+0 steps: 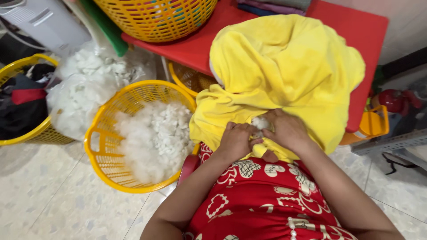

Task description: The person repeatedly picks up clumps of white cotton from a yellow basket and stuffs them into a yellow fabric item held on their lap. The hands tear and compress the cotton before inserting it into the opening of the fabric.

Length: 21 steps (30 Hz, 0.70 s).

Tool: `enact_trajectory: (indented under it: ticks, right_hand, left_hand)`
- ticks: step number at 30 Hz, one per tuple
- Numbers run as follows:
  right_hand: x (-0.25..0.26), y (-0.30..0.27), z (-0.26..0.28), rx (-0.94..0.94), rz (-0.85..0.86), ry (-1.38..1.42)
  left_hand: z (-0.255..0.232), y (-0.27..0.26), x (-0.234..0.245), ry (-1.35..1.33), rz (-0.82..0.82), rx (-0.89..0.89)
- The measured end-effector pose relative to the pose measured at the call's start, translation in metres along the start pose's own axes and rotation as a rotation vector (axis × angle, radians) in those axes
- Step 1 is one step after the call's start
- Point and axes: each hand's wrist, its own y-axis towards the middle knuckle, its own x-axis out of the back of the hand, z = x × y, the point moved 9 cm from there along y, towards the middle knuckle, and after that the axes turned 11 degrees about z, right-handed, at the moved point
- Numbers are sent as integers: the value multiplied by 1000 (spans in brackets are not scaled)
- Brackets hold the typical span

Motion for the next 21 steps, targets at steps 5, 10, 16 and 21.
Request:
enact_trajectory:
  ticks: [5,10,16,21]
  right_hand:
    - [-28,20,-8,-79,133,-10]
    - [-28,-4,-47,-3,-204,616]
    - [-27,-11,-46,159,-283,886]
    - [-3,-24,-14,293,-359,594]
  left_hand:
    - [6,2,5,110,-124,-3]
    - [14,-5,13,-182,-206,14]
    - [4,-1,32,-355,-351,-135]
    - [25,7,17,-677,-329,-29]
